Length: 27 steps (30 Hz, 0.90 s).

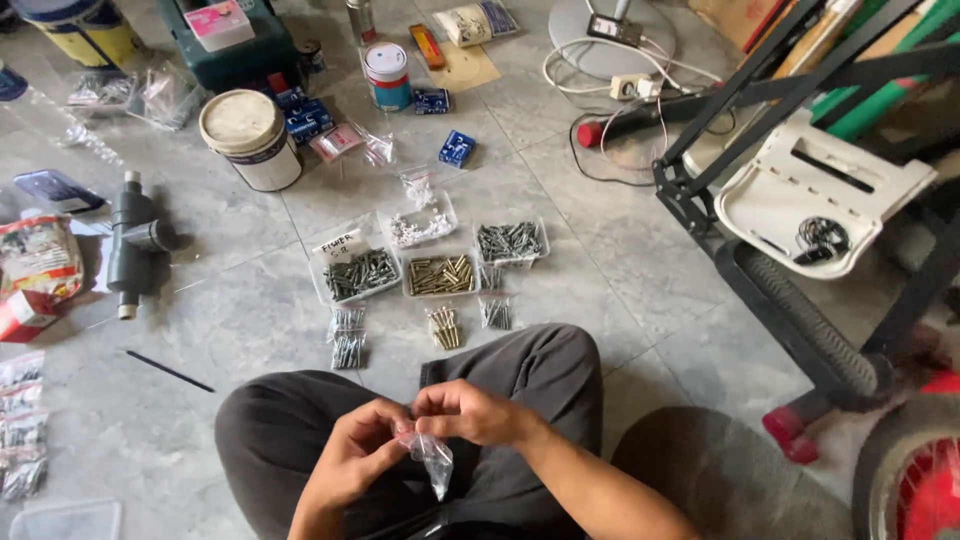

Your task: The person sits on the floor and sorts screws and plastic wall anchors from clear plastic bags into labeled transparent containers. They open bags, pour the contents into the containers, and occasionally pick up individual pieces to place them correctly.

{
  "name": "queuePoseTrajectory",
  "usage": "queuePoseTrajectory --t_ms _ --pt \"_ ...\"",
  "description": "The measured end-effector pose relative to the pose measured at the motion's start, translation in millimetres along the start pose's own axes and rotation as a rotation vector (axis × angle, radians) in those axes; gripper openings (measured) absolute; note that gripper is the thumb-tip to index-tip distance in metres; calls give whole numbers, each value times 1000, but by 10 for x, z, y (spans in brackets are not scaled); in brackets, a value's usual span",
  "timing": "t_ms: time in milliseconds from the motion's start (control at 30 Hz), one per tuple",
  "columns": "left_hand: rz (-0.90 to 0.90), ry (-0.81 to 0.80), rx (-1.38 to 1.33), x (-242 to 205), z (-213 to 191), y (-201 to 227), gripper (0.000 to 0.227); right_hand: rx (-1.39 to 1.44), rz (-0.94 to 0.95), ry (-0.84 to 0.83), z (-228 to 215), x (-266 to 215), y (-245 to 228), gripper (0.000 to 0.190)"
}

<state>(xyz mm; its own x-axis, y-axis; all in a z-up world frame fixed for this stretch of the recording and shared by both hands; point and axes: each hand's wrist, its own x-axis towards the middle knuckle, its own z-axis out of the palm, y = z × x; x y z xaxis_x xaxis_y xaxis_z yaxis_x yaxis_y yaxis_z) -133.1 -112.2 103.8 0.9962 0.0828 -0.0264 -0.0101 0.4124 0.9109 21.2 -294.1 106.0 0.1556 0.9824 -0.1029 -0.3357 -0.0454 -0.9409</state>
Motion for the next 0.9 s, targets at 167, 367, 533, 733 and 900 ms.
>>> queuePoseTrajectory --t_ms 167,367,533,733,900 --pt "-53 84 409 177 354 244 11 -194 107 19 -109 -131 -373 22" --pt "-218 17 491 293 289 246 8 -18 32 45 -202 -185 -228 11" --pt "-276 -95 548 332 114 331 13 270 -114 37 -171 -118 -50 16" --pt "-258 -138 447 314 -32 505 8 179 -184 -19 -5 58 -91 7" --pt "-269 -33 457 273 -177 429 11 -139 -94 63 -48 175 -109 7"
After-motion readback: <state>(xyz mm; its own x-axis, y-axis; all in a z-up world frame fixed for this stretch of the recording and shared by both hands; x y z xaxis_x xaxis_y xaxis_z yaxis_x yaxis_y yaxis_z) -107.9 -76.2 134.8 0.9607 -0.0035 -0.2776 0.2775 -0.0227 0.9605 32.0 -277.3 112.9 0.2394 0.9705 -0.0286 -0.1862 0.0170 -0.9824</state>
